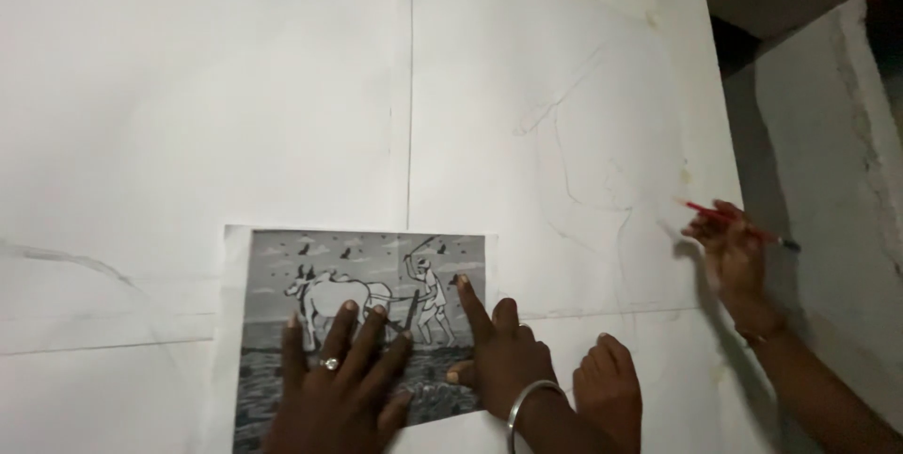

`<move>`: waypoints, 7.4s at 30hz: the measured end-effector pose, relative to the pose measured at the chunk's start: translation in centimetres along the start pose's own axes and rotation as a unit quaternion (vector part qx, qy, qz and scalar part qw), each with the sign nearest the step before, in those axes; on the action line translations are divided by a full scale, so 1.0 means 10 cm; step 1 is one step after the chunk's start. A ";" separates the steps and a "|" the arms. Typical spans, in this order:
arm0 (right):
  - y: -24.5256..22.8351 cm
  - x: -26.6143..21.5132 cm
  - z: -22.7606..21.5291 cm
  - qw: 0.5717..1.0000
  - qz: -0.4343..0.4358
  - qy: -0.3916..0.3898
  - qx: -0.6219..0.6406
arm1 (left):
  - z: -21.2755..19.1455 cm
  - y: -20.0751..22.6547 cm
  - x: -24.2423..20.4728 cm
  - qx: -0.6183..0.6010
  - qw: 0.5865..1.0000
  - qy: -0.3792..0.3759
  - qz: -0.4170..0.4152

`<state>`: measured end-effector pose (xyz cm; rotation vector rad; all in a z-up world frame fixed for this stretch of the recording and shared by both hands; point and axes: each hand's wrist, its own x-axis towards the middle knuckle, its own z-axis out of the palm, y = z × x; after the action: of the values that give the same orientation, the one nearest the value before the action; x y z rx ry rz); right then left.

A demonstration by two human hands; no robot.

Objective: Assisting in sketching a figure on a wall by holding a reference drawing.

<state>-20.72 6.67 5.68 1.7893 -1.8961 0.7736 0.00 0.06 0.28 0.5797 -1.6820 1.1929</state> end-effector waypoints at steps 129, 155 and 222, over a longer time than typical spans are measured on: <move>1.68 0.16 1.19 0.827 -0.147 0.521 -0.150 | -0.09 -0.07 0.18 -0.022 0.996 0.008 -0.082; 1.72 0.19 1.22 0.824 -0.155 0.523 -0.154 | -0.21 -0.02 0.23 -0.118 0.991 0.035 -0.049; 1.93 1.06 0.13 0.909 -0.019 0.416 -0.012 | -0.02 -0.09 0.18 0.005 0.996 0.033 -0.086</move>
<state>-40.74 -1.86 9.36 1.1657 -1.2741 1.2373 0.08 0.15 2.35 0.6705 -1.5399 1.0851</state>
